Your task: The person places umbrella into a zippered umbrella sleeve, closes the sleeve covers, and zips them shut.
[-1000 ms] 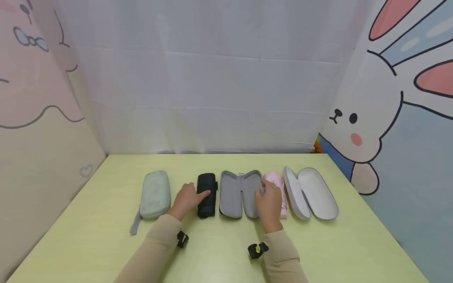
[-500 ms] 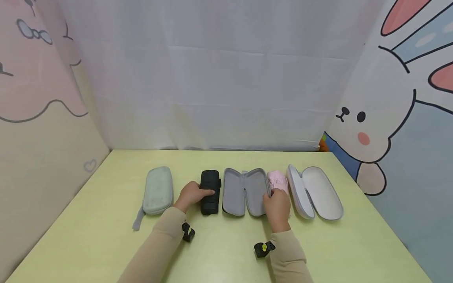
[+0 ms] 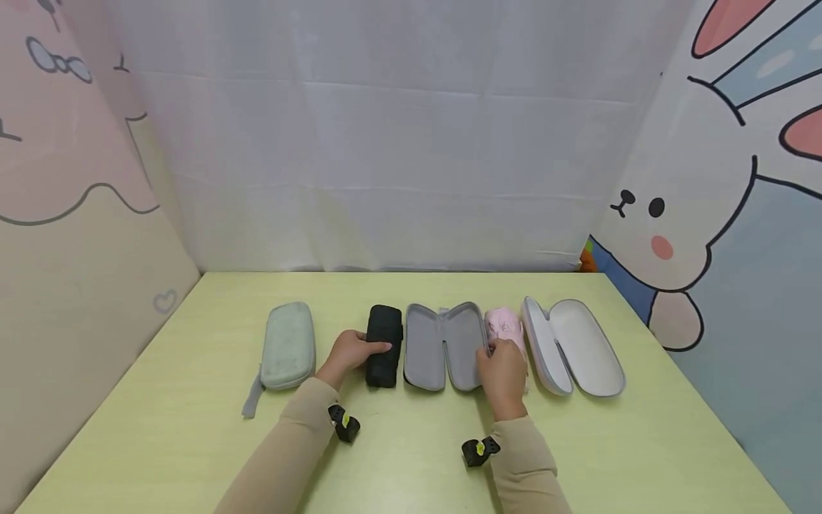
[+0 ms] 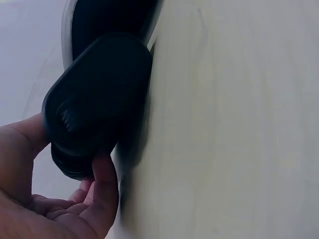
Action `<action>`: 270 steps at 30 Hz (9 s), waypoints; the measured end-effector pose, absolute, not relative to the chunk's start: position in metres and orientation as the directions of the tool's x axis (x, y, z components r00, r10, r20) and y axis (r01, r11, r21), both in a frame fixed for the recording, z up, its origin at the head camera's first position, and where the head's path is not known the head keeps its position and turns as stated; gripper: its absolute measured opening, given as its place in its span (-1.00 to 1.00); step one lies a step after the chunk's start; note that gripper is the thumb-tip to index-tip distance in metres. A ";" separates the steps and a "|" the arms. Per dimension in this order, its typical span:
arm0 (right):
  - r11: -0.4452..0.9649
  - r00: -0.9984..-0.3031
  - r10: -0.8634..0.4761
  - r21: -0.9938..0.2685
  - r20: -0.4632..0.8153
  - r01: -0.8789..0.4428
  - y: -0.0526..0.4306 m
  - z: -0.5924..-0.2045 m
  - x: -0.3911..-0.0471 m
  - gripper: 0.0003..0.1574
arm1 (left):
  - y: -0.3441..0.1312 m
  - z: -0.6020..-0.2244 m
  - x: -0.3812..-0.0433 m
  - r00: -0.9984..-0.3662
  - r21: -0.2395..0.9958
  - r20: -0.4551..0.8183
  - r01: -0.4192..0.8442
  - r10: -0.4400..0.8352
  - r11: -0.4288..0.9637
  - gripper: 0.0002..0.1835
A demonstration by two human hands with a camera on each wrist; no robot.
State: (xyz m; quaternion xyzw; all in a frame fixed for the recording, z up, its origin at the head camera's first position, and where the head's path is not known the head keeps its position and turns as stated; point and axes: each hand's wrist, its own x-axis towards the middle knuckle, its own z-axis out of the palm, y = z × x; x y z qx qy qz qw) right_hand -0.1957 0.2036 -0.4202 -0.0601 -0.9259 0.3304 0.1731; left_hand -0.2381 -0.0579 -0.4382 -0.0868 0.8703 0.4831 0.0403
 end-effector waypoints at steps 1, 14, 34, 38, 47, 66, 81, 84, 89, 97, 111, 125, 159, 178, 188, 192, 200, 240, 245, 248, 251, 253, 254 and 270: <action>0.775 -0.932 0.220 -0.632 0.289 -0.013 0.204 -0.420 -0.196 -0.70 | -0.058 -0.439 -0.238 -0.980 0.850 -0.157 -0.198 -0.122 0.489 -0.47; 0.782 -0.912 0.197 -0.619 0.360 -0.075 0.202 -0.423 -0.200 -0.77 | -0.057 -0.428 -0.238 -0.956 0.959 -0.225 -0.251 -0.190 0.129 -0.43; 0.811 -0.869 0.176 -0.568 0.463 -0.139 0.189 -0.415 -0.196 -0.75 | -0.015 -0.410 -0.237 -0.981 0.944 -0.119 -0.159 -0.151 0.291 -0.43; 0.811 -0.869 0.177 -0.569 0.461 -0.137 0.187 -0.415 -0.196 -0.76 | -0.007 -0.410 -0.236 -0.985 0.900 -0.061 -0.125 -0.162 0.419 -0.47; 0.807 -0.871 0.160 -0.569 0.464 -0.155 0.185 -0.413 -0.194 -0.76 | 0.005 -0.415 -0.229 -0.986 0.836 0.067 -0.026 -0.150 0.548 -0.57; 0.785 -0.848 0.171 -0.589 0.501 -0.190 0.182 -0.415 -0.191 -0.79 | 0.007 -0.424 -0.230 -0.992 0.708 0.085 -0.007 -0.096 0.707 -0.56; 0.749 -0.868 0.184 -0.638 0.461 -0.180 0.184 -0.416 -0.191 -0.76 | 0.006 -0.424 -0.226 -0.994 0.605 0.105 0.049 -0.019 0.795 -0.38; 0.742 -0.878 0.179 -0.647 0.444 -0.176 0.185 -0.415 -0.190 -0.74 | 0.001 -0.424 -0.225 -0.992 0.625 0.118 0.048 -0.034 0.779 -0.51; 0.743 -0.880 0.177 -0.647 0.441 -0.174 0.186 -0.414 -0.190 -0.74 | -0.008 -0.422 -0.226 -0.994 0.701 0.075 -0.003 -0.077 0.713 -0.53; 0.737 -0.869 0.157 -0.642 0.470 -0.214 0.180 -0.412 -0.189 -0.75 | -0.014 -0.428 -0.228 -0.990 0.828 -0.132 -0.138 -0.051 0.543 -0.47; 0.781 -0.881 0.132 -0.594 0.455 -0.191 0.157 -0.403 -0.190 -0.65 | -0.016 -0.430 -0.225 -0.973 0.874 -0.229 -0.216 -0.023 0.436 -0.30; 0.803 -0.881 0.075 -0.553 0.466 -0.224 0.121 -0.402 -0.195 -0.57 | -0.016 -0.431 -0.227 -0.974 0.873 -0.224 -0.214 -0.029 0.439 -0.27; 0.894 -0.825 -0.161 -0.275 0.542 -0.355 0.073 -0.429 -0.204 -0.77 | -0.025 -0.437 -0.231 -0.995 0.891 -0.101 -0.099 -0.020 0.443 -0.48; 0.488 -0.969 0.226 -0.872 0.104 0.020 0.143 -0.409 -0.227 -0.61 | -0.024 -0.438 -0.234 -0.967 0.917 -0.253 -0.250 -0.032 0.310 -0.61; 0.280 -0.986 0.140 -0.952 -0.086 0.122 0.171 -0.442 -0.245 -0.65 | -0.023 -0.439 -0.233 -0.971 0.914 -0.238 -0.236 -0.036 0.329 -0.59; 0.253 -0.985 0.098 -0.954 -0.140 0.161 0.166 -0.446 -0.245 -0.62 | -0.020 -0.441 -0.232 -0.972 0.920 -0.234 -0.228 -0.021 0.320 -0.58; 0.289 -0.979 0.071 -0.935 -0.191 0.203 0.159 -0.441 -0.242 -0.41 | -0.019 -0.442 -0.233 -0.976 0.913 -0.216 -0.217 -0.044 0.344 -0.58; 0.041 -0.996 0.011 -0.995 -0.090 0.090 0.163 -0.438 -0.250 -0.66 | -0.019 -0.434 -0.232 -0.926 0.903 -0.374 -0.375 0.044 -0.209 -0.62; 0.026 -0.997 -0.044 -0.998 -0.056 0.055 0.163 -0.439 -0.247 -0.60 | -0.021 -0.432 -0.231 -0.928 0.902 -0.370 -0.372 0.054 -0.217 -0.63; 0.035 -0.998 -0.056 -0.999 -0.030 0.028 0.163 -0.441 -0.246 -0.58 | -0.022 -0.432 -0.229 -0.926 0.900 -0.373 -0.376 0.057 -0.219 -0.65; 0.048 -0.999 -0.042 -0.999 -0.012 0.010 0.163 -0.443 -0.246 -0.62 | -0.022 -0.432 -0.229 -0.919 0.893 -0.388 -0.394 0.070 -0.217 -0.65; 0.049 -1.000 -0.029 -0.999 -0.012 0.010 0.162 -0.444 -0.247 -0.67 | -0.022 -0.432 -0.229 -0.913 0.887 -0.400 -0.408 0.079 -0.218 -0.62; 0.049 -1.000 -0.020 -0.999 -0.013 0.012 0.161 -0.444 -0.247 -0.68 | -0.022 -0.432 -0.230 -0.910 0.883 -0.406 -0.414 0.084 -0.220 -0.60; 0.089 -0.988 0.137 -0.994 0.068 -0.056 0.150 -0.442 -0.248 -0.73 | -0.021 -0.435 -0.231 -0.918 0.866 -0.382 -0.395 0.104 -0.305 -0.68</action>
